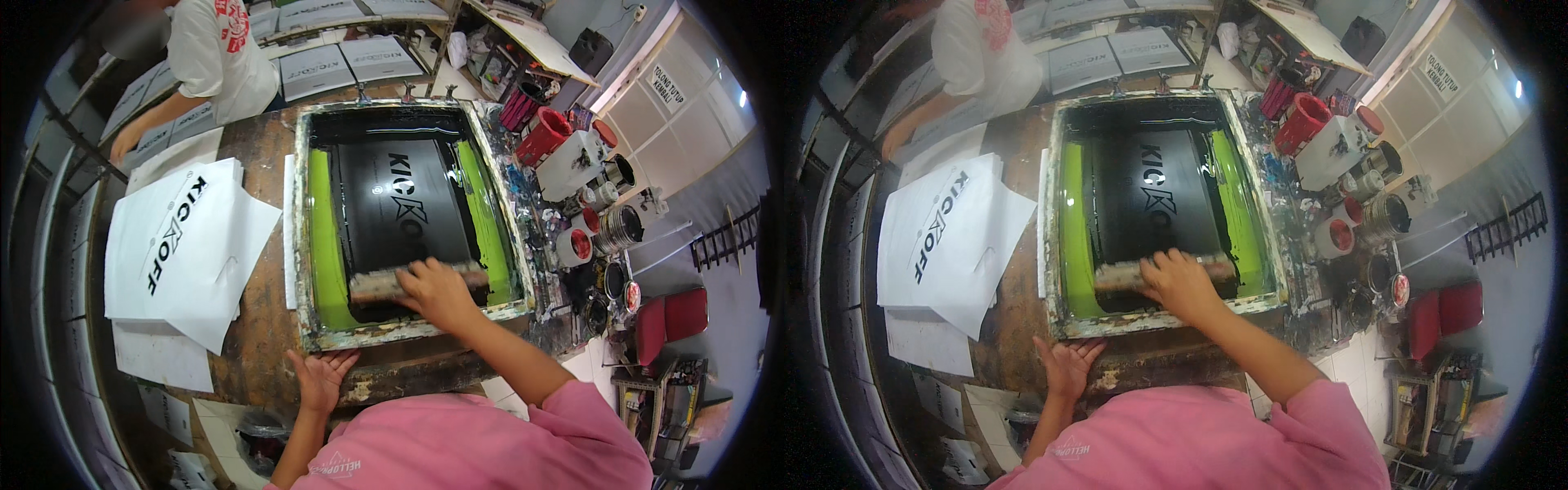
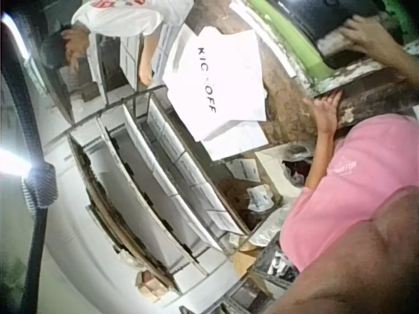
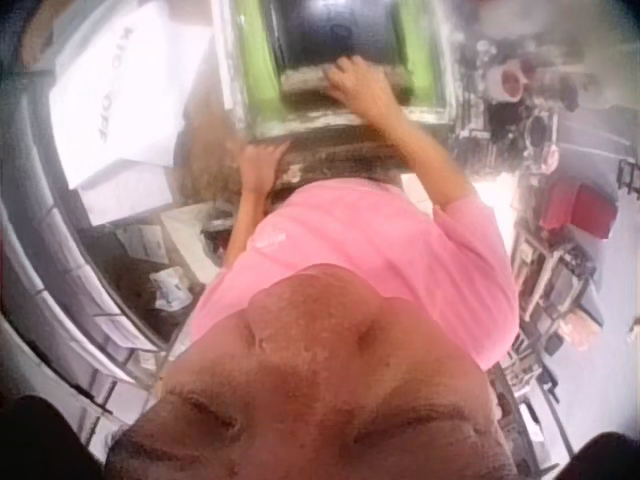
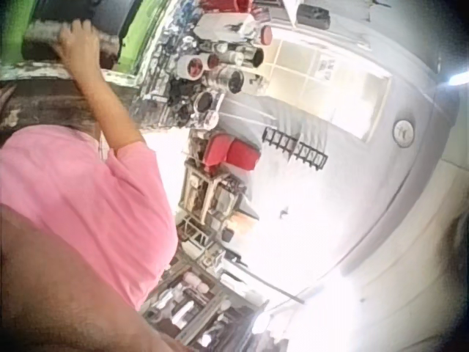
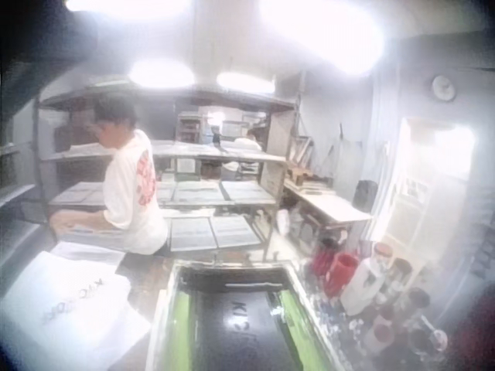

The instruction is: The person performs screen printing on plastic bags by placing a bag on a flat surface, lowering a screen over it, and using a squeegee to apply ink through the screen.

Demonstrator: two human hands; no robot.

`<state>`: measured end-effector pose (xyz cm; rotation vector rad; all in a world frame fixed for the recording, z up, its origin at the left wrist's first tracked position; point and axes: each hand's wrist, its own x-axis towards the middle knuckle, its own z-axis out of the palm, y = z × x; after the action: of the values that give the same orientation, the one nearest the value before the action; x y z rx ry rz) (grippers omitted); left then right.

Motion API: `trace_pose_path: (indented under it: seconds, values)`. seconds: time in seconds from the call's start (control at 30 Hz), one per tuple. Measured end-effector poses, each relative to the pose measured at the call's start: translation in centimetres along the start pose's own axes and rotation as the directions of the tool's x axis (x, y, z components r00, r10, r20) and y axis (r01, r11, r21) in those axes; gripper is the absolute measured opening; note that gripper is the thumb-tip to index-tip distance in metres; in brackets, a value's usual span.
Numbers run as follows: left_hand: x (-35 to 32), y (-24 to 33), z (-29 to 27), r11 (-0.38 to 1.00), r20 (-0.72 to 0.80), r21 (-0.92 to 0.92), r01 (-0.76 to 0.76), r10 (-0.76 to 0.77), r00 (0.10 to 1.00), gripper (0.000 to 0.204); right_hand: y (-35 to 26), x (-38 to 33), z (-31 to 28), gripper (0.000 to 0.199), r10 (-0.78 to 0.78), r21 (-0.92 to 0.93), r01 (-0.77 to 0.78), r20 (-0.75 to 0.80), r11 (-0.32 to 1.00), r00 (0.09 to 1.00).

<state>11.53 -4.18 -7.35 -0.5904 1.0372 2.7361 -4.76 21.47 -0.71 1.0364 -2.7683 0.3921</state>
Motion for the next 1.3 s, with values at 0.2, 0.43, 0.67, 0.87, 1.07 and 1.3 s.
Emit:
trace_pose_path:
  seconds: [0.2, 0.43, 0.67, 0.87, 1.07, 1.3]
  values:
    - [-0.3, 0.0, -0.6, 0.999, 0.057, -0.054, 0.001, 0.002, 0.998, 0.115, 8.8, 12.3, 3.9, 0.037, -0.038, -0.061, 0.03, -0.145, 0.998, 0.989]
    - [0.0, -0.8, -2.2, 0.983, 0.084, -0.183, -0.031, 0.047, 0.995, 0.11, 17.0, 24.7, 4.1, 0.038, -0.036, -0.127, 0.027, -0.067, 0.992, 0.997]
    - [0.7, -1.0, -3.3, 0.962, 0.26, -0.265, -0.069, 0.14, 0.955, 0.106, 21.1, 28.0, -1.5, 0.051, -0.142, -0.028, 0.145, 0.095, 0.989, 0.985]
    - [0.4, -0.4, -2.7, 0.965, 0.287, -0.257, -0.056, 0.131, 0.949, 0.105, 22.7, 26.1, 1.1, 0.05, -0.1, -0.093, 0.102, 0.024, 0.99, 0.995]
    - [0.6, -0.6, -3.4, 0.972, 0.367, -0.219, -0.083, 0.16, 0.916, 0.104, 19.3, 20.3, 2.3, 0.042, 0.025, -0.166, -0.039, -0.087, 0.985, 0.996]
    - [0.9, -0.3, -2.8, 0.976, 0.354, -0.214, -0.051, 0.126, 0.927, 0.108, 10.9, 12.4, 1.3, 0.034, 0.318, -0.141, -0.346, -0.189, 0.928, 0.929]
